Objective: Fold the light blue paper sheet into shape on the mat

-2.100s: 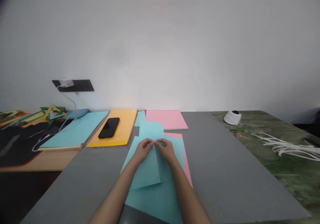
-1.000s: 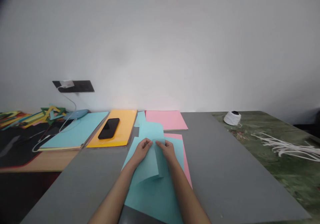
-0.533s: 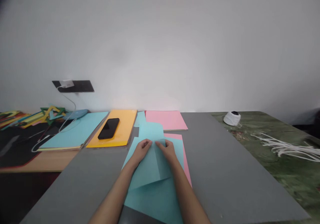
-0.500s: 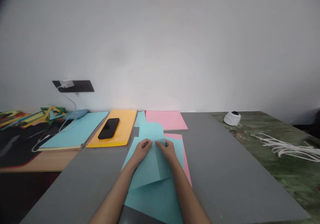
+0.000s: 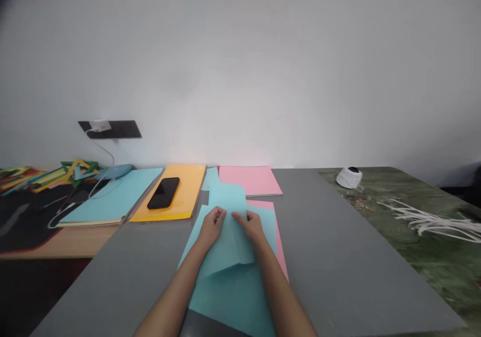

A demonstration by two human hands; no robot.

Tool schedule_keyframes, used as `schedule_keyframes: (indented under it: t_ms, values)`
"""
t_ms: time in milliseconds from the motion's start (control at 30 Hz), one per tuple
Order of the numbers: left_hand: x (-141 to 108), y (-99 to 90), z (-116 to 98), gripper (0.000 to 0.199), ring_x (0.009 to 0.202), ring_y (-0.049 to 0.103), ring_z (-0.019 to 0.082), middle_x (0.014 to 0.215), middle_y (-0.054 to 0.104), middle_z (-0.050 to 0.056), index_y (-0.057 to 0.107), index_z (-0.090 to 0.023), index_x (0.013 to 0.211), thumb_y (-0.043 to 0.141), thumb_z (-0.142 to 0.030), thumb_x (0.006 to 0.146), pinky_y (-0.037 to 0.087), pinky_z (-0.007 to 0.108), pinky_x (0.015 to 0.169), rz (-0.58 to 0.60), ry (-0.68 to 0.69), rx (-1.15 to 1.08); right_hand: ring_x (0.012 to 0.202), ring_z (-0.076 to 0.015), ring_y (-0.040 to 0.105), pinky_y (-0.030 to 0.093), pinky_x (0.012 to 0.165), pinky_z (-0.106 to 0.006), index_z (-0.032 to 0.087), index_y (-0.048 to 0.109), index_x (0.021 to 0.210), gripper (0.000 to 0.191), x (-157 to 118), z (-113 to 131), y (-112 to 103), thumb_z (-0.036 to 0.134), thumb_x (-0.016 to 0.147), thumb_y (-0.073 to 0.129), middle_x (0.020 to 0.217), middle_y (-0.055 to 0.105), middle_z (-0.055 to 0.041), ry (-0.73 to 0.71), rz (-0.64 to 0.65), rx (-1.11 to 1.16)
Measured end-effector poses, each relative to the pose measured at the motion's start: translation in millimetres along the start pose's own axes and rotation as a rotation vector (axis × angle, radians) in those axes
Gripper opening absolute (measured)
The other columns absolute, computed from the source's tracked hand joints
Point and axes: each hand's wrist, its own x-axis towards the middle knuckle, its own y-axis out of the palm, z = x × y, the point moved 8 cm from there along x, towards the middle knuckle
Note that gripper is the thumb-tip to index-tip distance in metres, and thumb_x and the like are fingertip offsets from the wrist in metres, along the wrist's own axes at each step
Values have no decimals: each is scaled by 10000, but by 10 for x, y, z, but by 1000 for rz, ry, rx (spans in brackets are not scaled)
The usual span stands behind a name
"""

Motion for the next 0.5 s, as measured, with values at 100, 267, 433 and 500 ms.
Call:
schedule_keyframes:
  t_ms: [100,267,433,500]
  values:
    - [-4,9,2,277,558,452,123,599,496,-18,490,-180,687,415,-435,766,321,215,514,18,-16,-30,503,-153,517,397,468,-247,124,607,630,350,-2,6,6,447,512,667,549,597,-19,7,14,-10]
    - [6,67,-1,281,549,438,117,585,484,-17,488,-169,668,456,-438,742,318,209,500,73,-50,-133,502,-149,511,390,464,-242,129,587,616,352,-13,45,-36,467,536,644,546,586,-16,-41,-46,-10]
    - [33,52,2,295,537,433,115,543,467,-24,479,-168,624,484,-447,716,330,216,510,51,-62,-177,518,-159,524,401,478,-252,130,595,637,361,-27,31,-43,474,537,642,563,598,-27,-28,-72,6]
    - [35,51,6,296,538,434,115,546,469,-23,480,-167,629,484,-450,714,332,217,510,49,-65,-188,517,-160,526,402,477,-253,128,600,638,361,-24,17,-48,471,533,647,565,602,-29,-21,-85,5]
